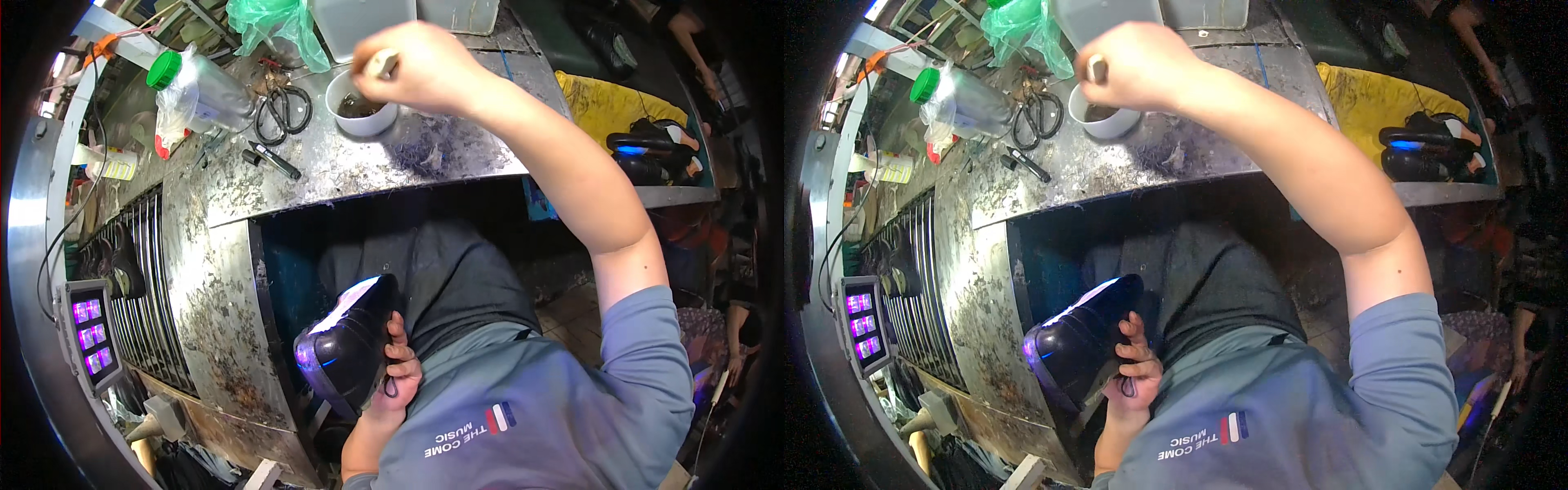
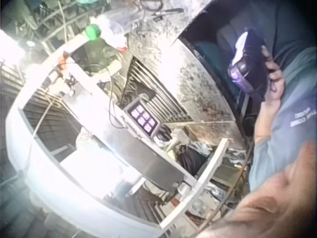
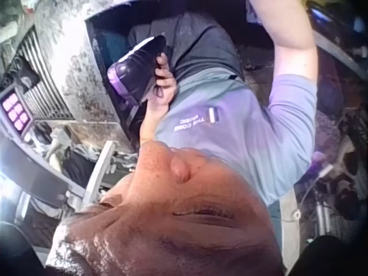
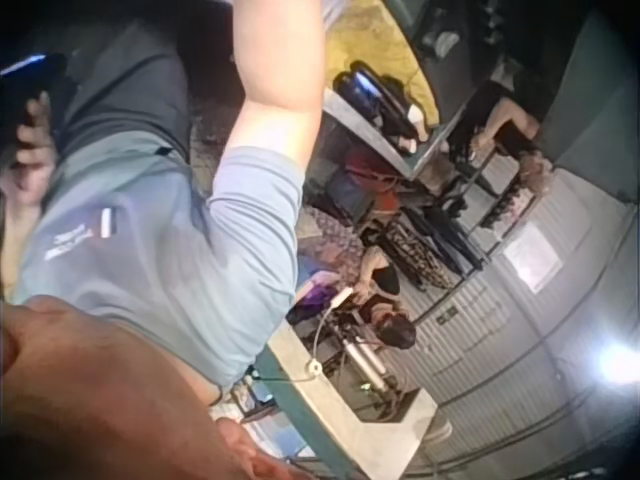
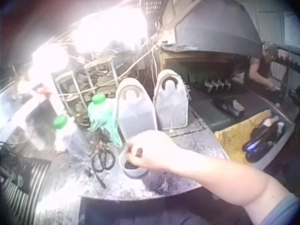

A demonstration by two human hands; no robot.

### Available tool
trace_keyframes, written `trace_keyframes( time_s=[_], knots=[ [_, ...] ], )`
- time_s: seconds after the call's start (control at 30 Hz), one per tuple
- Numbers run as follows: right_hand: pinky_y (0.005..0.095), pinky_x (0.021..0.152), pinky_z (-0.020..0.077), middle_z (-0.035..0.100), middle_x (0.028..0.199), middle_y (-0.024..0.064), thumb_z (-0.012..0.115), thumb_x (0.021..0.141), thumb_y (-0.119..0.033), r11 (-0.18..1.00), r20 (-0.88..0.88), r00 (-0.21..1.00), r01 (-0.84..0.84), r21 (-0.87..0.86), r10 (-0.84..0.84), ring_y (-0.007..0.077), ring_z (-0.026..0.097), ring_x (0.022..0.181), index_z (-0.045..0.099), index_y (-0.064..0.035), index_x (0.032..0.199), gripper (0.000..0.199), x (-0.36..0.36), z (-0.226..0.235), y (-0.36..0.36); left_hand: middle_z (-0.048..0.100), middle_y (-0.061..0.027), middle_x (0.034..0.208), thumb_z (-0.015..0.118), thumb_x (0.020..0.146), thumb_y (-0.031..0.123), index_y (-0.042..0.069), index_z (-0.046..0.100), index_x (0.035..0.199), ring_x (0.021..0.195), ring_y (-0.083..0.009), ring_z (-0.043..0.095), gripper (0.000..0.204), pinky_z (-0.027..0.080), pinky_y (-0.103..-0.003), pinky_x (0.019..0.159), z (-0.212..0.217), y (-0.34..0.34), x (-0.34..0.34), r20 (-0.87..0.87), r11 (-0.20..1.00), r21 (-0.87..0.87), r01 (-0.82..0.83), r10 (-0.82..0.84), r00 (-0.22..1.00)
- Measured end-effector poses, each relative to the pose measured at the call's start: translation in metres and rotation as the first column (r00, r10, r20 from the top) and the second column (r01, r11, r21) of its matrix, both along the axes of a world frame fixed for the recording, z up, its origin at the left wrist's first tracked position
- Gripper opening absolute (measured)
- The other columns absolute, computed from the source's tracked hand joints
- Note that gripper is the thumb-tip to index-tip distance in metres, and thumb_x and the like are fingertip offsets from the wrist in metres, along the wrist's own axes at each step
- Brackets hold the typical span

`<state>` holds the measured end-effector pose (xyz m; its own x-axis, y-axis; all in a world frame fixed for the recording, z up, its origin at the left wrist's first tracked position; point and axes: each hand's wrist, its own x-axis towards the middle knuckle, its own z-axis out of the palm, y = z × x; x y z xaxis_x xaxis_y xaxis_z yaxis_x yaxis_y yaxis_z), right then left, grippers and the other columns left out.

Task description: The person paints the sole of a black high-heeled shoe using a small brush and a dark liquid from a cup. They repeatedly dip the brush into the cup and apply the liquid to the shoe's sole, rotating the shoe to cover different areas. The person handles the shoe and brush with both hands throughout the process.

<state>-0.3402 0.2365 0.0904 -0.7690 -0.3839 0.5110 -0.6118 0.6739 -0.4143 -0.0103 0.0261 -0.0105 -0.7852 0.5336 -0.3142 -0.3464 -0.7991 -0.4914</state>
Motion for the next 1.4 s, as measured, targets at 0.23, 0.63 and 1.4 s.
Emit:
trace_keyframes(
  time_s=[0.23,0.63,1.4],
  knots=[
    [0.0366,0.072,0.0577,0.075,0.086,0.0100,0.075,0.085,-0.032,0.964,-0.079,0.989,-0.140,-0.228,0.126,0.0293,0.073,0.081,0.078,-0.0099,0.095,0.025,0.009,0.003,0.001,0.072,-0.0065,0.126,0.076,0.089,0.020,0.000,0.050,0.143,0.098,-0.0201,0.073,0.063,0.059,-0.028,0.070,-0.002,0.002,0.001,-0.002,1.000,0.004,0.002,-0.002,1.000],
    [0.0308,0.064,0.0566,0.074,0.080,0.0069,0.081,0.082,-0.013,0.578,-0.109,0.690,-0.673,-0.461,0.716,0.0214,0.072,0.070,0.076,-0.0057,0.090,0.012,0.100,0.045,-0.024,0.072,-0.0086,0.122,0.072,0.092,0.030,0.004,0.055,0.136,0.095,-0.0206,0.073,0.054,0.059,-0.028,0.068,-0.004,0.002,0.000,0.069,0.999,-0.007,-0.037,0.037,0.997],
    [0.0426,0.053,0.0467,0.058,0.069,0.0093,0.073,0.079,-0.011,0.391,0.164,0.357,-0.784,-0.482,0.920,0.0331,0.060,0.063,0.062,-0.0060,0.078,0.012,0.116,0.056,-0.032,0.056,0.0054,0.075,0.054,0.103,0.024,0.012,0.063,0.091,0.060,-0.0061,0.057,0.018,0.053,-0.021,0.056,-0.004,0.003,0.010,0.255,0.998,-0.010,-0.069,0.069,0.964]
  ],
)
